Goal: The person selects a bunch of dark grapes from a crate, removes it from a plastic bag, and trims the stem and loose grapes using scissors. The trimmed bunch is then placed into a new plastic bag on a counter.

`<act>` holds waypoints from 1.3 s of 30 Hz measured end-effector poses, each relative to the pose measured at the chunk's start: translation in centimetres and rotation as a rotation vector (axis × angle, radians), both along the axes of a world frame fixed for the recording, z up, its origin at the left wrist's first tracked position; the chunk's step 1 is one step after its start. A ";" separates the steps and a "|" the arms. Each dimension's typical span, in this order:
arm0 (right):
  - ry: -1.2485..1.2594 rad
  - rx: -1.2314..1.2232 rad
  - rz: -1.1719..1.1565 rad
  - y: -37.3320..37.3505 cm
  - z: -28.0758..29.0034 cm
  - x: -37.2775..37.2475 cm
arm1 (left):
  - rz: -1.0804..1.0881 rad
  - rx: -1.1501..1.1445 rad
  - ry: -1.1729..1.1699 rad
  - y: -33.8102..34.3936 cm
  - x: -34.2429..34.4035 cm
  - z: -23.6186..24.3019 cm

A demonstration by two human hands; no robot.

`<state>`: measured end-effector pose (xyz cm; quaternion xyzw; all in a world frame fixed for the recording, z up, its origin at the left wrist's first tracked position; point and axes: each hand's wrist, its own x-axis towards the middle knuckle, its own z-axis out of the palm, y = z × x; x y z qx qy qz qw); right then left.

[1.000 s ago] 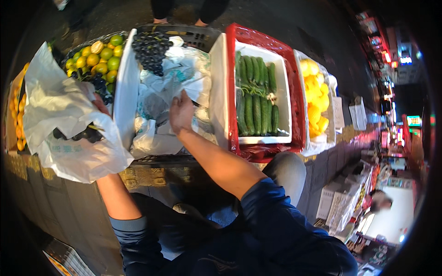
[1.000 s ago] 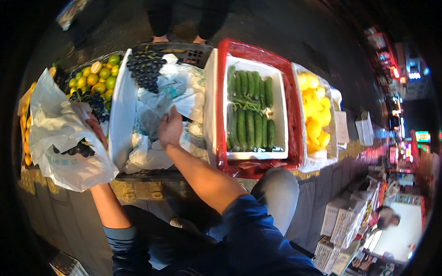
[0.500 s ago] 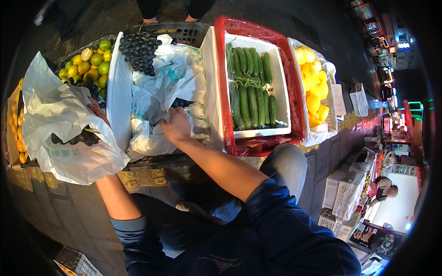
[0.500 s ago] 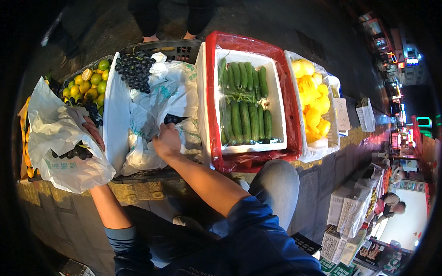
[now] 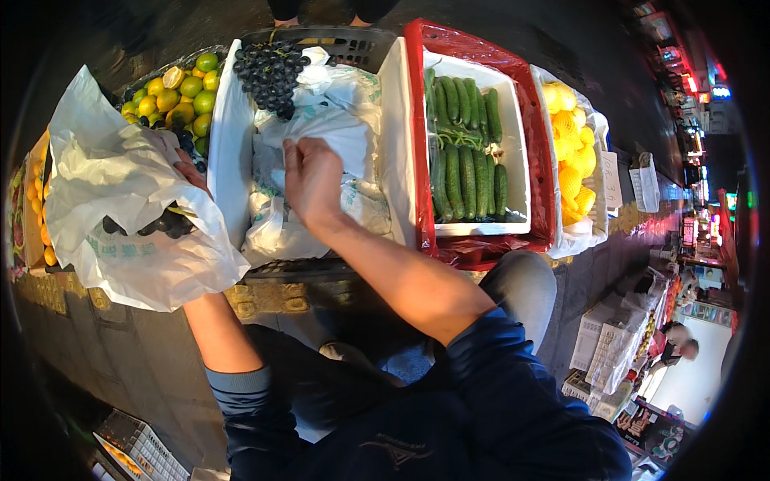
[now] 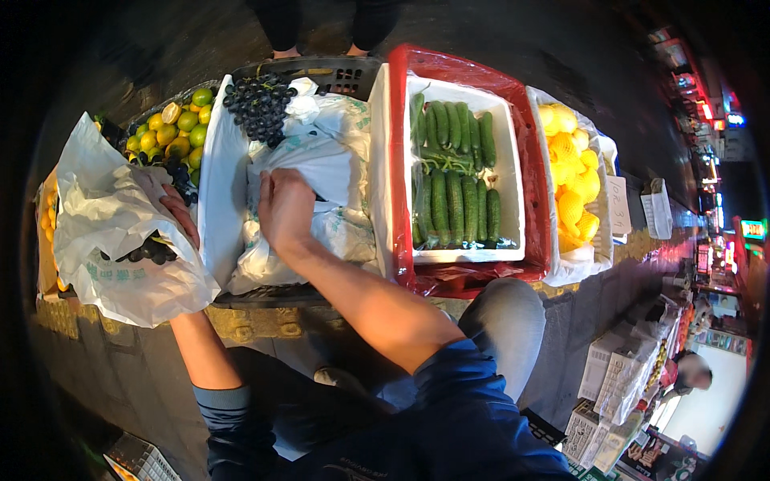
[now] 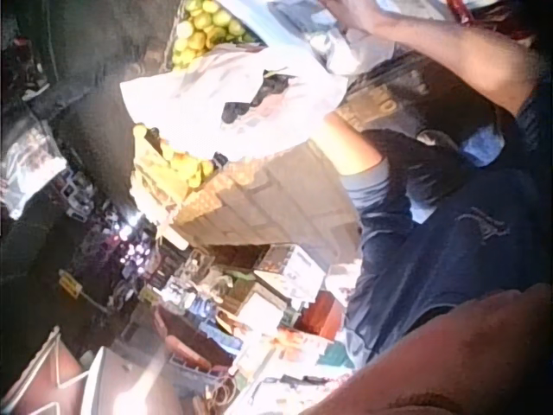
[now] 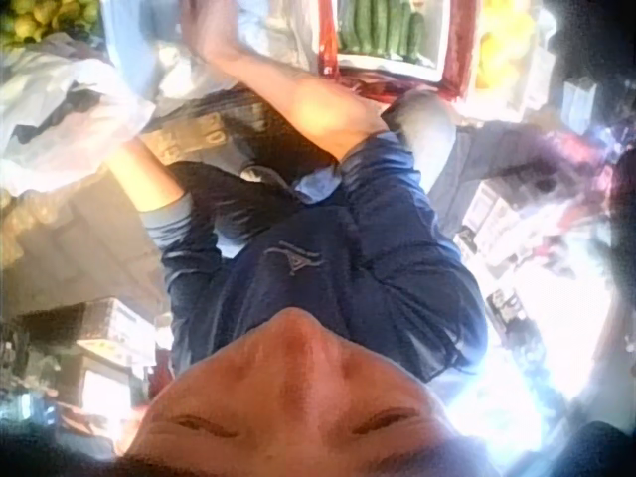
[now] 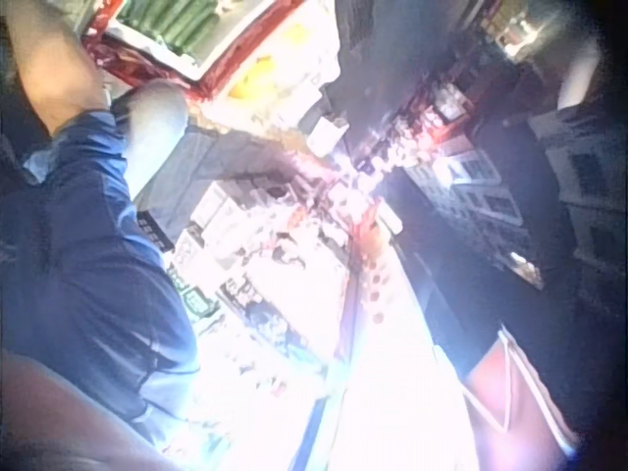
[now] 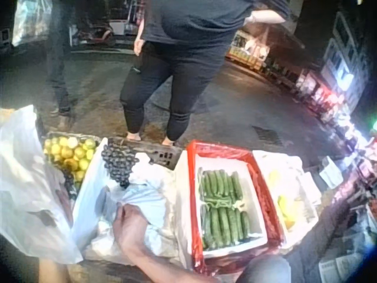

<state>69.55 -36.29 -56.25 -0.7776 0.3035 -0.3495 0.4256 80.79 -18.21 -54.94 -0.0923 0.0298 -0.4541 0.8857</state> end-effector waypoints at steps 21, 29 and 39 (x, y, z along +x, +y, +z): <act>1.207 -0.428 0.636 -16.6 -1.5 -0.4 | 0.199 0.148 0.197 0.5 -0.6 0.7; 1.232 0.361 0.214 -12.5 -12.1 -4.1 | 0.247 0.206 0.274 0.4 -0.3 0.9; 1.026 -0.047 0.160 -11.0 -5.8 -5.0 | 0.189 0.120 0.226 0.7 -1.3 1.5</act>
